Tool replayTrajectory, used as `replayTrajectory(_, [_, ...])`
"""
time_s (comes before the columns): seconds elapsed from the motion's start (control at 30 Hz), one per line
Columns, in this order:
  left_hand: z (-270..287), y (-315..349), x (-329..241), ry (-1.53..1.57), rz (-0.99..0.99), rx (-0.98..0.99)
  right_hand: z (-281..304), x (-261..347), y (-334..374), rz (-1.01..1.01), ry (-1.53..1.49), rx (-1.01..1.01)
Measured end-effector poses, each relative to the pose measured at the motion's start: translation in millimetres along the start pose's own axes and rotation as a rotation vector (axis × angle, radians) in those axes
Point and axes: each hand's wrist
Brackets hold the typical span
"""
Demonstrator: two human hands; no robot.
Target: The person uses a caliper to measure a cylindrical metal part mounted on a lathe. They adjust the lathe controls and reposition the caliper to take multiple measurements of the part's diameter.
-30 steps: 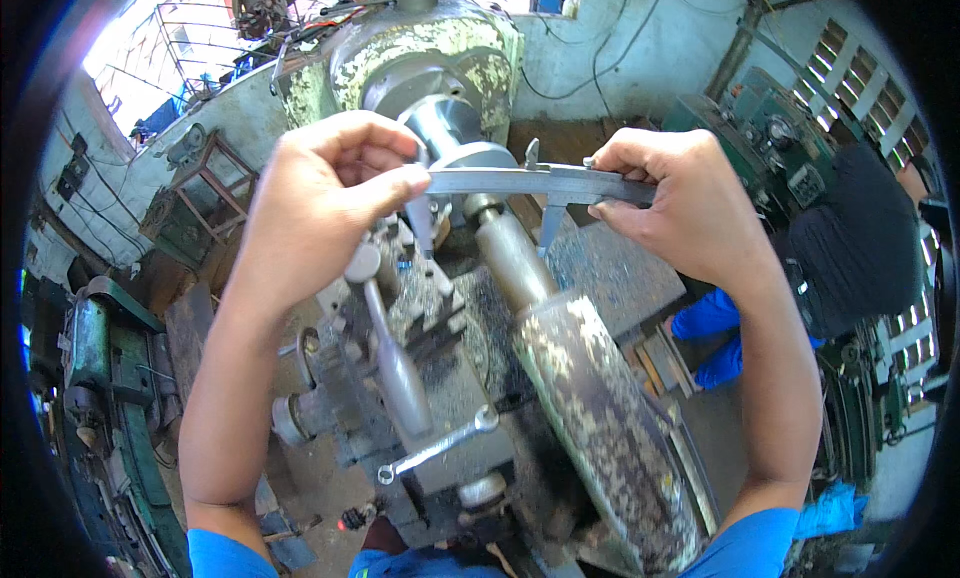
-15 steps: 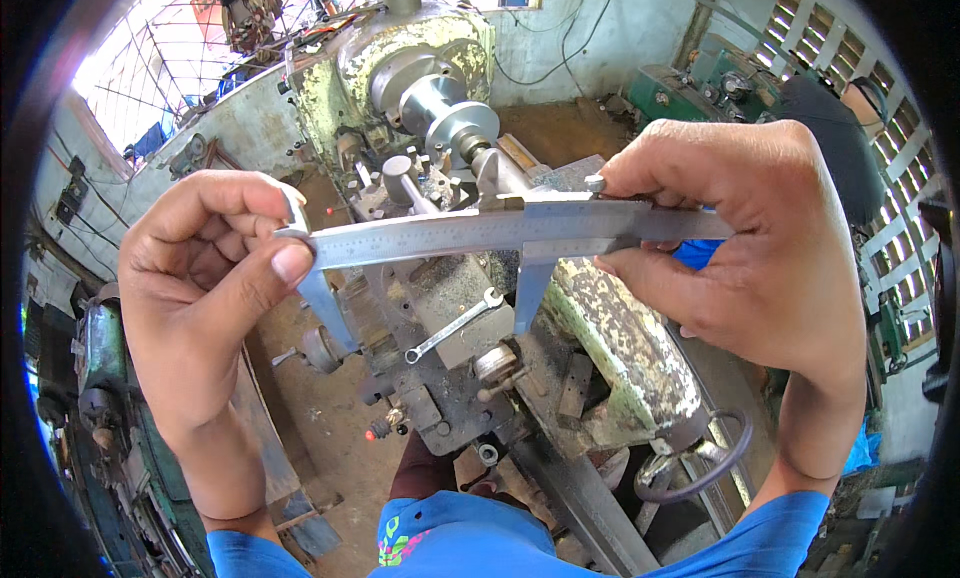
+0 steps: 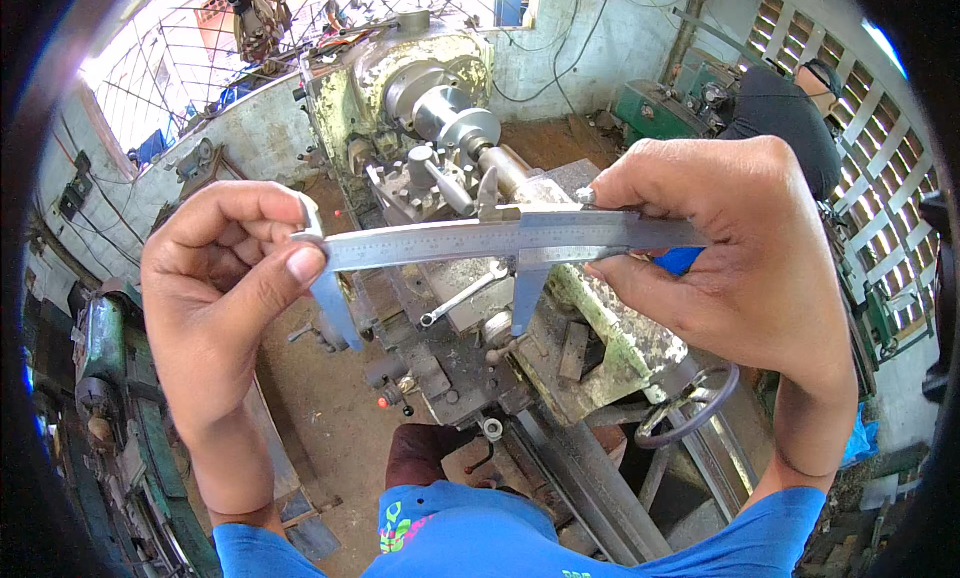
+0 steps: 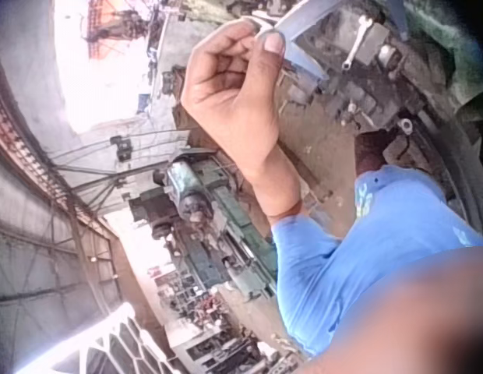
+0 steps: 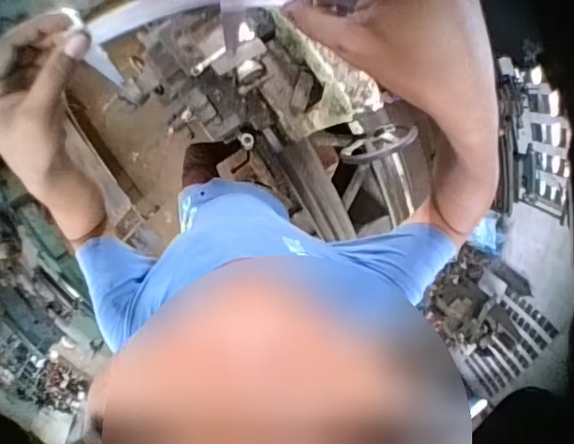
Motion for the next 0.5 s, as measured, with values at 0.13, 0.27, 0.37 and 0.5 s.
replayTrajectory(0.13, [3.9,19.0,31.9,0.23,0.014,-0.059,-24.2,12.2,14.5,-0.033,-0.021,-0.051])
replayTrajectory(0.27, [11.2,44.9,91.1,0.593,0.156,0.111,-71.5,28.9,39.9,-0.144,-0.155,-0.065])
replayTrajectory(0.37, [14.8,65.5,142.0,0.869,0.259,0.32,-124.8,51.3,55.9,-0.237,-0.248,-0.063])
replayTrajectory(0.5, [34.0,89.3,194.4,1.234,0.471,0.529,-199.6,95.0,55.0,-0.401,-0.37,-0.027])
Point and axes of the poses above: each hand's wrist, its own y-axis away from the middle knuckle, its own z-axis out of the back of the hand, x = y × z, and after that the axes turned 8 degrees about x, right-handed
